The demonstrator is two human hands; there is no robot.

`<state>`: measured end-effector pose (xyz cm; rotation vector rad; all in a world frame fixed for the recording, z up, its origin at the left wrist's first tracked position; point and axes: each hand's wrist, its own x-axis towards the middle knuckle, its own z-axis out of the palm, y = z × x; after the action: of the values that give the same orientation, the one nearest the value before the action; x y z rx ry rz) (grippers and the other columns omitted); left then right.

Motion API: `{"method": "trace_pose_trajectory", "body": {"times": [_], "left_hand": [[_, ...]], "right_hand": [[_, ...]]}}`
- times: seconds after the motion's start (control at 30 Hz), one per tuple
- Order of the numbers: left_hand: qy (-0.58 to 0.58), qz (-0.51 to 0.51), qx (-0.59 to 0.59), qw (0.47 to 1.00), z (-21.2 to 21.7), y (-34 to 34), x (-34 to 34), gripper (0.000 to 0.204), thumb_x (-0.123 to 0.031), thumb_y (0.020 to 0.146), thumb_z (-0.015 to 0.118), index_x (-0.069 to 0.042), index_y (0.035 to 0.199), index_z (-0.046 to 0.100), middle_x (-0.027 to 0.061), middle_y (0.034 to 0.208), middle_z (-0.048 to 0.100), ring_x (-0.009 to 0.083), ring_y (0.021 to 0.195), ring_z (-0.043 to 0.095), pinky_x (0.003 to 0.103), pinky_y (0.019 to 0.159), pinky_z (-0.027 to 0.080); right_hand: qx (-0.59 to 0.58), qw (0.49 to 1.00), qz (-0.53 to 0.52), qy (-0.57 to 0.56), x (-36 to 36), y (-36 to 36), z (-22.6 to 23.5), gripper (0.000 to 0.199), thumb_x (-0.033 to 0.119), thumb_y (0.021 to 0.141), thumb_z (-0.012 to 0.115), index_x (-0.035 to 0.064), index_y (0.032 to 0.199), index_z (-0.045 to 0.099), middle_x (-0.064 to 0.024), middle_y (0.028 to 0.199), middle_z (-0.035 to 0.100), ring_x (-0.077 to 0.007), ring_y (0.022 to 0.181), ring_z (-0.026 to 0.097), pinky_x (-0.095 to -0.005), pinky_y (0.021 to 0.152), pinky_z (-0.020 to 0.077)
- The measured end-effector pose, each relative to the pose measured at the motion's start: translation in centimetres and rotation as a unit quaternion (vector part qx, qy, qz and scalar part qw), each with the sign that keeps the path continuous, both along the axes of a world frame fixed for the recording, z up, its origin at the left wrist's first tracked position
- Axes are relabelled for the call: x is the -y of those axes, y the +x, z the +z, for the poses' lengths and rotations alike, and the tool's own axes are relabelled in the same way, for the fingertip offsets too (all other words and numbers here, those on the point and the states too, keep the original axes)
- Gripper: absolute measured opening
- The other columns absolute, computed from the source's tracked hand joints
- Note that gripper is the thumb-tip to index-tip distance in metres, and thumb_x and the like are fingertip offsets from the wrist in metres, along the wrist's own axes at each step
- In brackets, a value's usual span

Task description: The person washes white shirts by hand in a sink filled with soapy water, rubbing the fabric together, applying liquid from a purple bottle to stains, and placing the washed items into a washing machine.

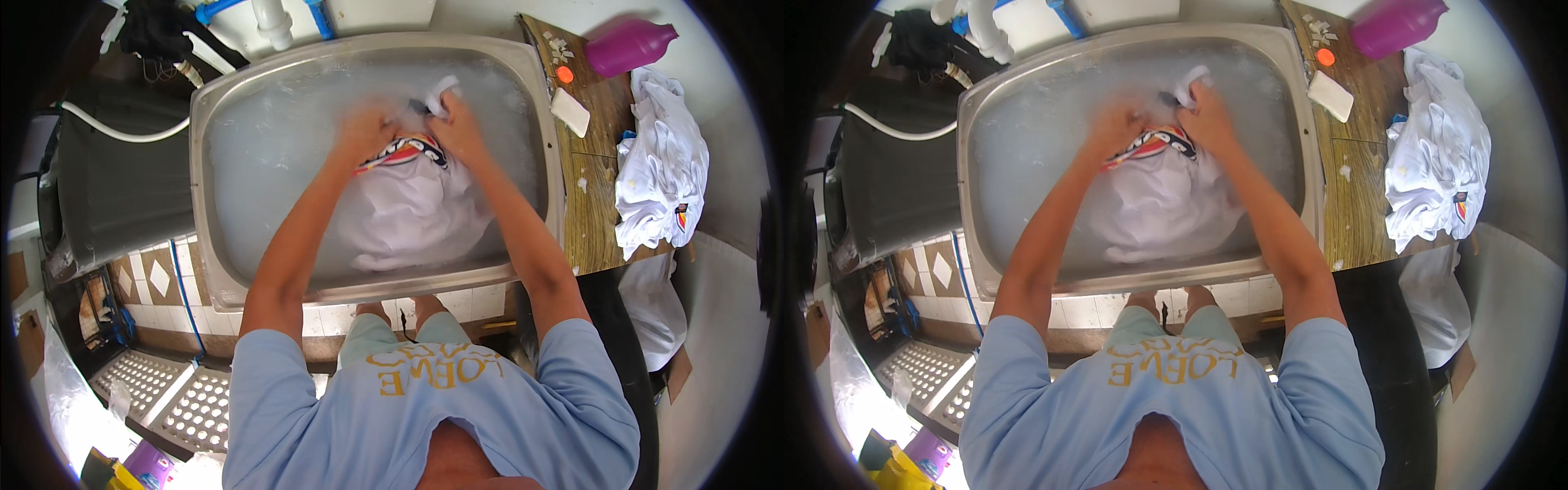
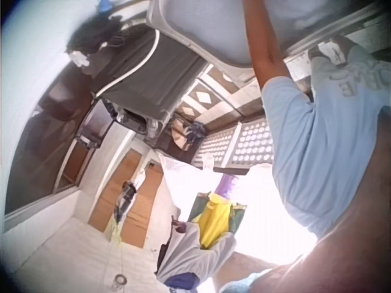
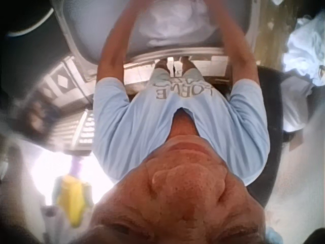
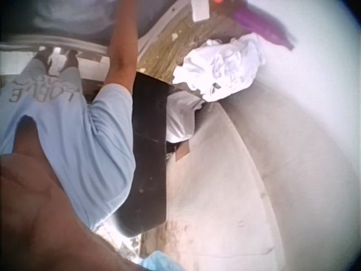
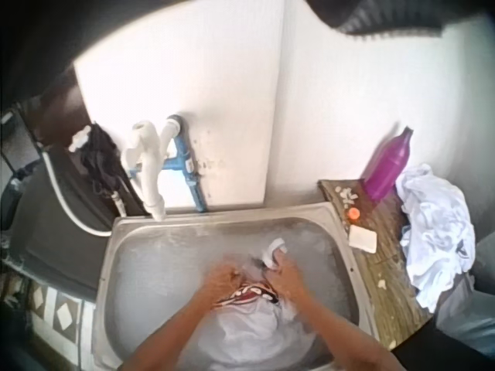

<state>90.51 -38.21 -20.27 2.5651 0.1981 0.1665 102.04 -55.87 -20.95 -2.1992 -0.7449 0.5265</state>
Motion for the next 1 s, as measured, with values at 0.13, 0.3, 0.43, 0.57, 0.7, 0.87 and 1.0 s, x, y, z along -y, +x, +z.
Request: {"method": "trace_pose_trajectory", "body": {"times": [0.13, 0.3, 0.43, 0.57, 0.7, 0.87, 1.0], "left_hand": [[-0.125, -0.045, 0.061, 0.989, 5.5, 2.2, 0.4, 0.029, -0.024, 0.081, 0.065, -0.006, 0.104, 0.064, 0.0124, 0.107, 0.058, 0.0293, 0.099, 0.054, 0.035, 0.087, 0.043], [-0.132, -0.008, 0.192, 0.972, 8.4, -1.7, 0.7, 0.063, -0.041, 0.076, 0.072, -0.011, 0.128, 0.051, 0.0144, 0.129, 0.046, 0.0307, 0.122, 0.041, 0.043, 0.099, 0.034], [-0.057, 0.104, 0.002, 0.993, 4.9, -7.6, 0.3, 0.094, -0.050, 0.066, 0.077, -0.013, 0.140, 0.033, 0.0218, 0.135, 0.040, 0.0356, 0.128, 0.037, 0.053, 0.100, 0.032], [-0.166, 0.136, -0.112, 0.970, 3.0, -7.2, 1.2, 0.084, -0.040, 0.069, 0.078, -0.010, 0.135, 0.036, 0.0217, 0.131, 0.044, 0.0331, 0.121, 0.046, 0.046, 0.096, 0.040], [-0.549, 0.169, 0.023, 0.818, 3.0, -7.8, 1.7, 0.078, -0.033, 0.069, 0.079, -0.006, 0.131, 0.038, 0.0218, 0.123, 0.050, 0.0302, 0.120, 0.046, 0.043, 0.094, 0.042], [-0.010, 0.066, -0.011, 0.998, 3.8, -11.9, 4.5, 0.086, -0.025, 0.065, 0.083, -0.011, 0.136, 0.036, 0.0232, 0.125, 0.048, 0.0297, 0.122, 0.043, 0.044, 0.096, 0.041], [-0.101, 0.064, -0.037, 0.992, 3.7, -12.1, 6.3, 0.093, -0.016, 0.060, 0.084, -0.016, 0.139, 0.035, 0.0239, 0.130, 0.044, 0.0304, 0.120, 0.047, 0.041, 0.095, 0.044]], "right_hand": [[0.026, 0.973, 0.013, 0.227, -1.3, -2.6, 3.9, 0.055, 0.023, 0.067, 0.077, -0.0002, 0.111, 0.051, -0.0151, 0.100, 0.060, -0.0267, 0.092, 0.059, -0.0372, 0.080, 0.0468], [-0.168, 0.910, -0.094, 0.367, -1.8, -2.3, 7.8, 0.051, 0.012, 0.069, 0.076, -0.0019, 0.112, 0.052, -0.0108, 0.098, 0.063, -0.0190, 0.089, 0.062, -0.0294, 0.078, 0.0504], [-0.168, 0.921, -0.106, 0.335, -0.3, -1.5, 10.4, 0.057, 0.016, 0.072, 0.075, -0.0027, 0.120, 0.048, -0.0133, 0.101, 0.062, -0.0215, 0.095, 0.061, -0.0311, 0.082, 0.0490], [0.064, 0.992, -0.032, 0.100, 2.1, -1.0, 10.4, 0.068, 0.031, 0.074, 0.074, -0.0023, 0.127, 0.045, -0.0177, 0.107, 0.061, -0.0264, 0.101, 0.060, -0.0349, 0.089, 0.0460], [0.165, 0.984, 0.009, -0.069, 7.1, -5.0, 11.0, 0.075, 0.047, 0.075, 0.070, -0.0012, 0.127, 0.047, -0.0239, 0.117, 0.058, -0.0333, 0.108, 0.057, -0.0384, 0.092, 0.0446], [0.203, 0.932, 0.064, -0.293, 10.4, -9.7, 7.2, 0.082, 0.050, 0.071, 0.072, -0.0030, 0.128, 0.045, -0.0230, 0.119, 0.055, -0.0358, 0.105, 0.057, -0.0402, 0.089, 0.0462], [0.085, 0.986, 0.016, -0.144, 5.8, -11.9, 4.4, 0.079, 0.043, 0.071, 0.072, -0.0046, 0.128, 0.043, -0.0205, 0.117, 0.056, -0.0354, 0.105, 0.057, -0.0419, 0.091, 0.0459]]}}
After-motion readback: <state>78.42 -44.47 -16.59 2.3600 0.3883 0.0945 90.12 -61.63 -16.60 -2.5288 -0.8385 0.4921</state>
